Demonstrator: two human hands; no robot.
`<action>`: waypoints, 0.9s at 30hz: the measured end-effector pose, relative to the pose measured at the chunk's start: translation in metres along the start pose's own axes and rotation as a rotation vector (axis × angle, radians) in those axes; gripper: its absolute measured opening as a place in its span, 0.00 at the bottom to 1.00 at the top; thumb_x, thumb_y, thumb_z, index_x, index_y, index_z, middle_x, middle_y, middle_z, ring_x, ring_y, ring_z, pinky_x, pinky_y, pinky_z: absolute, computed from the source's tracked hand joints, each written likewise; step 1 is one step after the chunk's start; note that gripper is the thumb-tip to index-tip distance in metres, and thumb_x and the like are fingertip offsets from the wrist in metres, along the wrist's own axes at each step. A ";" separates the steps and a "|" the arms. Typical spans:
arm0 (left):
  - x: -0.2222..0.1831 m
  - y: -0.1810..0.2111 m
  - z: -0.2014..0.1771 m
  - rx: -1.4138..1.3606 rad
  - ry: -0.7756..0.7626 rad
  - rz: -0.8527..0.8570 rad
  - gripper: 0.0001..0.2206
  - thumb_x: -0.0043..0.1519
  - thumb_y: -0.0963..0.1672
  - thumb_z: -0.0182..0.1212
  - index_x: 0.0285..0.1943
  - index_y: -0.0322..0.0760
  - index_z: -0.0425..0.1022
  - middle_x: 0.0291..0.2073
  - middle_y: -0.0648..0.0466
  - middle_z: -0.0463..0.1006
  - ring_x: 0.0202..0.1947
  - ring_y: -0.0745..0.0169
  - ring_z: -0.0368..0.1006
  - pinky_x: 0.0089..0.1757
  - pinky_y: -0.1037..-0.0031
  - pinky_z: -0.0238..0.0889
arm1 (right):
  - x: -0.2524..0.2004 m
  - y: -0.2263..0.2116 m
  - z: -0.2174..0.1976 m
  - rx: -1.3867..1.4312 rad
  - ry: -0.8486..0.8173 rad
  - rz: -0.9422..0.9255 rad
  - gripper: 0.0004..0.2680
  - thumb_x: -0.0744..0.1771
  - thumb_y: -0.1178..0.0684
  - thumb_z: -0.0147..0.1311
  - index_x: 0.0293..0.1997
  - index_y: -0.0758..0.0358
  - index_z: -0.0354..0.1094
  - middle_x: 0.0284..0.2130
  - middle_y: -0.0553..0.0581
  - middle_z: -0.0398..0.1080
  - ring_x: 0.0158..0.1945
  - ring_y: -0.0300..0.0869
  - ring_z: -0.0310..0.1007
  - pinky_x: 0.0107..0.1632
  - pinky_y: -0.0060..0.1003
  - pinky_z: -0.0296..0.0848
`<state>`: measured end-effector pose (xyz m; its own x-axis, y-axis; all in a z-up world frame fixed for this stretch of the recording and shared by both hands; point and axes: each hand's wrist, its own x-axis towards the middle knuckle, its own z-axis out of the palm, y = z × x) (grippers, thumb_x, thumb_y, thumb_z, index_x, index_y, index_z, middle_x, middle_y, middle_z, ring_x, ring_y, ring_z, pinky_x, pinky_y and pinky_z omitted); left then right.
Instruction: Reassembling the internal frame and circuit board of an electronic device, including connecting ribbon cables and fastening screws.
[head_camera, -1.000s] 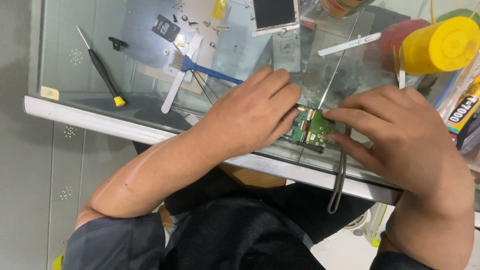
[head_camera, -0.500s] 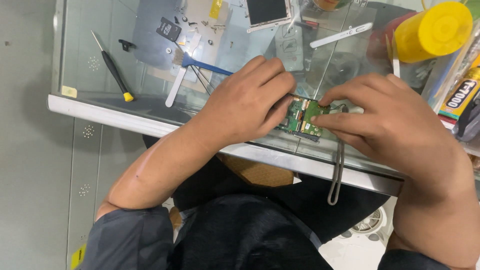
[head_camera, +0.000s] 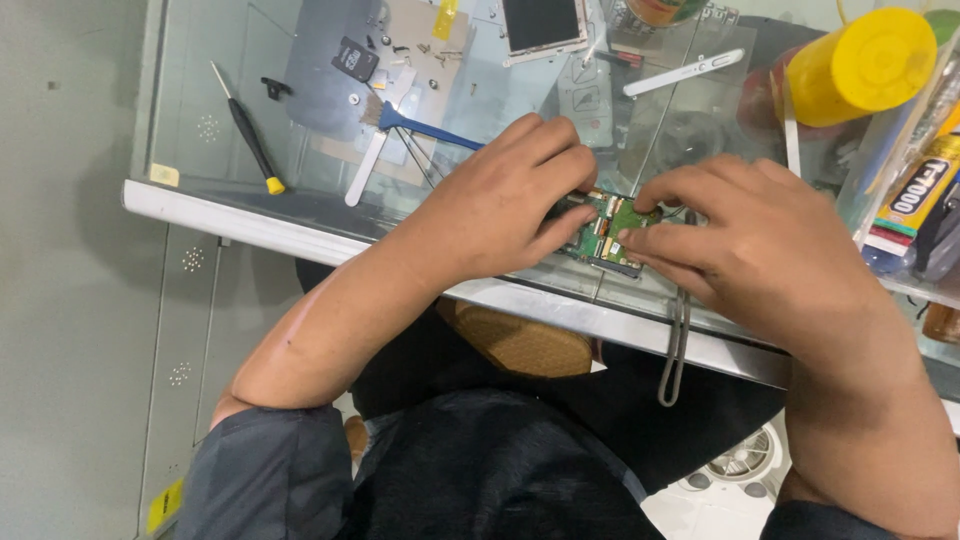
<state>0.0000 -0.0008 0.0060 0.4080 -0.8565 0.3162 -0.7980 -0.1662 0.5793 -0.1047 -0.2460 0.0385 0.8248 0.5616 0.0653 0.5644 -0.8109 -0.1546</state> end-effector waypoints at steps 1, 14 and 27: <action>0.000 0.001 -0.002 -0.035 -0.016 -0.017 0.07 0.66 0.41 0.62 0.45 0.34 0.67 0.41 0.47 0.66 0.42 0.48 0.64 0.42 0.62 0.63 | 0.000 -0.001 0.000 -0.015 -0.004 0.002 0.05 0.65 0.48 0.63 0.43 0.43 0.76 0.51 0.51 0.74 0.49 0.53 0.74 0.38 0.47 0.67; -0.042 0.029 -0.014 0.339 0.117 0.130 0.08 0.66 0.46 0.65 0.49 0.40 0.78 0.45 0.54 0.77 0.40 0.56 0.66 0.37 0.66 0.52 | -0.005 -0.017 -0.013 -0.125 -0.207 0.117 0.11 0.65 0.39 0.56 0.51 0.38 0.74 0.33 0.41 0.74 0.37 0.47 0.74 0.33 0.47 0.73; -0.041 0.031 -0.001 0.402 0.239 0.154 0.03 0.67 0.39 0.62 0.45 0.42 0.76 0.44 0.55 0.77 0.38 0.56 0.68 0.34 0.68 0.54 | -0.001 -0.023 -0.017 -0.190 0.008 -0.028 0.14 0.65 0.36 0.61 0.48 0.48 0.74 0.47 0.47 0.74 0.49 0.48 0.74 0.40 0.42 0.70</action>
<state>-0.0404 0.0296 0.0120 0.3244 -0.7576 0.5664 -0.9459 -0.2623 0.1909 -0.1177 -0.2310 0.0584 0.8087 0.5833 0.0754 0.5824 -0.8121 0.0359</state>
